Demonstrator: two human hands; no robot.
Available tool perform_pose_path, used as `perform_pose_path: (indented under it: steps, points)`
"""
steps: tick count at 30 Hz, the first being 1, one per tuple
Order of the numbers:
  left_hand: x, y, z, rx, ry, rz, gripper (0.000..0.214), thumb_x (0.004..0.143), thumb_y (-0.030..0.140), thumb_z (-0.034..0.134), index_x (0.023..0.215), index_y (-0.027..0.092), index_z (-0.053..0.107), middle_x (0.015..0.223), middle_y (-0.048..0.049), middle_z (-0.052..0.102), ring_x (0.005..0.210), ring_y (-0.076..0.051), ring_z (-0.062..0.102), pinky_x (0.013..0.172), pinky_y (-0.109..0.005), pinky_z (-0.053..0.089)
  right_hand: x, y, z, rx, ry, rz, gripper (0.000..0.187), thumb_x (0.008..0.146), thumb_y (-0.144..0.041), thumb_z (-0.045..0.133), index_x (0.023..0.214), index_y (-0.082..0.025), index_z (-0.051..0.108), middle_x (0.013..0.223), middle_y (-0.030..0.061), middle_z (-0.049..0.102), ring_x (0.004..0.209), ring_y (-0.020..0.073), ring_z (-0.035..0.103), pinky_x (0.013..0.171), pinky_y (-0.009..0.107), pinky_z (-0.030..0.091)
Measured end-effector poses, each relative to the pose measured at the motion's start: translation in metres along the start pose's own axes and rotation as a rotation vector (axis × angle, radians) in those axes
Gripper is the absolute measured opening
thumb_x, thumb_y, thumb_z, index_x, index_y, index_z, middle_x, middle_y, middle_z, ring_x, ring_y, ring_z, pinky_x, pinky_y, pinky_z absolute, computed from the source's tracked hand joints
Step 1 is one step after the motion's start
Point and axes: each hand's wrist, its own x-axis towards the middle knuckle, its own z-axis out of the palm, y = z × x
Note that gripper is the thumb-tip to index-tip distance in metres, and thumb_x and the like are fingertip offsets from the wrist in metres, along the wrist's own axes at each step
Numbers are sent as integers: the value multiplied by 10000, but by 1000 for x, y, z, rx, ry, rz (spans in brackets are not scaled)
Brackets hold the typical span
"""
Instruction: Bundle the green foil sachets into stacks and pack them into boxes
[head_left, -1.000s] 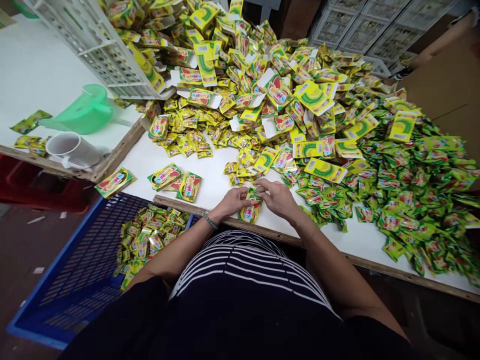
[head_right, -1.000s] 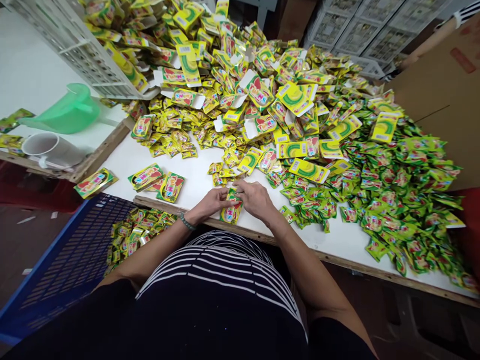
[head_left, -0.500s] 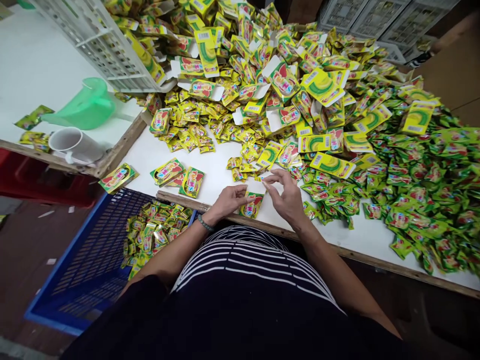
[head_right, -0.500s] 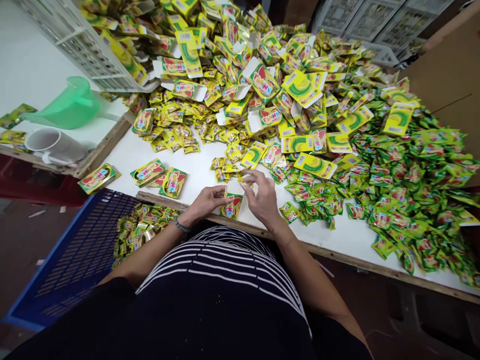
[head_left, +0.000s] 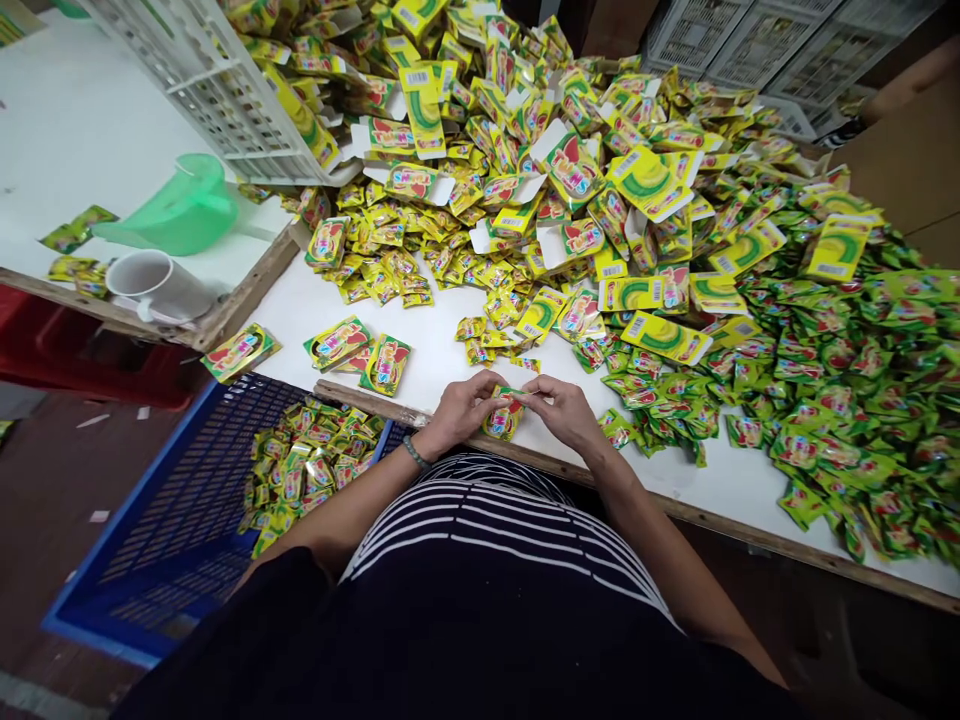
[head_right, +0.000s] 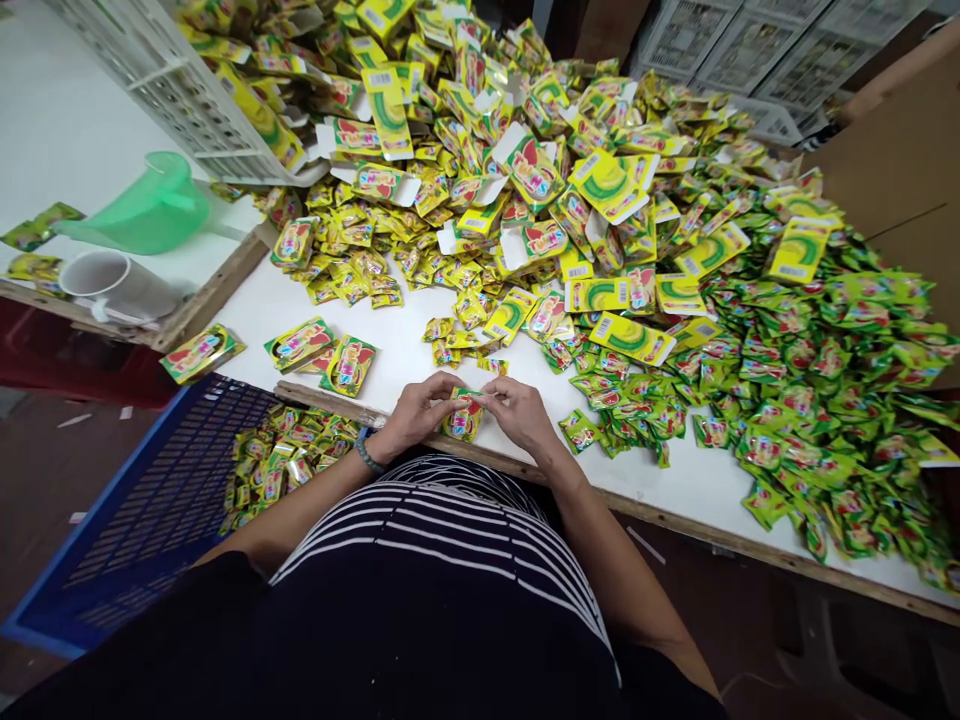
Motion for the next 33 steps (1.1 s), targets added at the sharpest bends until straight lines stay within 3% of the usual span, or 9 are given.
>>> perform_pose_path:
  steps: [4, 8, 11, 15, 19, 24, 29, 33]
  points:
    - [3, -1, 1, -144, -21, -91, 333, 784, 398, 714, 988, 192, 549, 763, 19, 654, 729, -129, 639, 685, -239, 481, 3, -5, -4, -28, 93, -51, 375, 800, -444, 681, 1106, -227, 696, 1032, 76, 748, 832, 210, 689, 798, 374, 555]
    - [3, -3, 2, -385, 13, -240, 566, 671, 411, 812, 1025, 218, 416, 763, 27, 680, 713, -139, 673, 688, -249, 512, 2, -13, -3, -134, -3, -169, 200, 880, -366, 600, 907, -263, 769, 986, 49, 772, 952, 226, 705, 906, 396, 531]
    - [4, -3, 2, -418, 17, -274, 602, 627, 414, 842, 1000, 211, 416, 730, 35, 673, 669, -126, 663, 678, -243, 513, 2, -16, 0, -217, 11, -182, 144, 851, -310, 640, 869, -269, 777, 942, 42, 778, 929, 235, 709, 896, 417, 527]
    - [4, -2, 2, -418, 13, -282, 602, 615, 413, 850, 991, 205, 429, 705, 46, 663, 632, -111, 646, 649, -225, 500, 9, -14, 1, -195, 54, -80, 115, 797, -307, 689, 836, -264, 788, 876, 37, 782, 855, 227, 713, 831, 390, 536]
    - [4, 0, 1, -390, -8, -278, 607, 598, 406, 858, 993, 204, 445, 726, 36, 681, 659, -120, 657, 669, -238, 510, 23, -13, -5, -11, -63, 89, 192, 745, -387, 728, 805, -217, 794, 803, 39, 780, 738, 207, 706, 699, 323, 542]
    - [3, 0, 2, -383, 18, -294, 610, 606, 415, 855, 1011, 205, 450, 741, 26, 693, 659, -132, 665, 665, -249, 514, 22, -14, -8, 4, -122, 86, 223, 754, -442, 717, 798, -240, 799, 844, 38, 784, 793, 236, 717, 759, 376, 563]
    - [0, 0, 2, -344, 6, -250, 598, 652, 463, 819, 1067, 202, 477, 749, 9, 695, 691, -152, 680, 677, -260, 516, -7, -9, 4, 11, 23, -41, 244, 815, -440, 670, 967, -285, 782, 1059, 33, 765, 1031, 255, 699, 973, 449, 526]
    - [-2, 0, 1, -252, -9, -201, 570, 714, 493, 767, 1131, 202, 508, 829, -26, 721, 765, -179, 705, 709, -274, 530, -22, -1, 15, 78, 136, -8, 359, 832, -445, 663, 1133, -259, 722, 1129, 62, 744, 1051, 242, 690, 906, 415, 557]
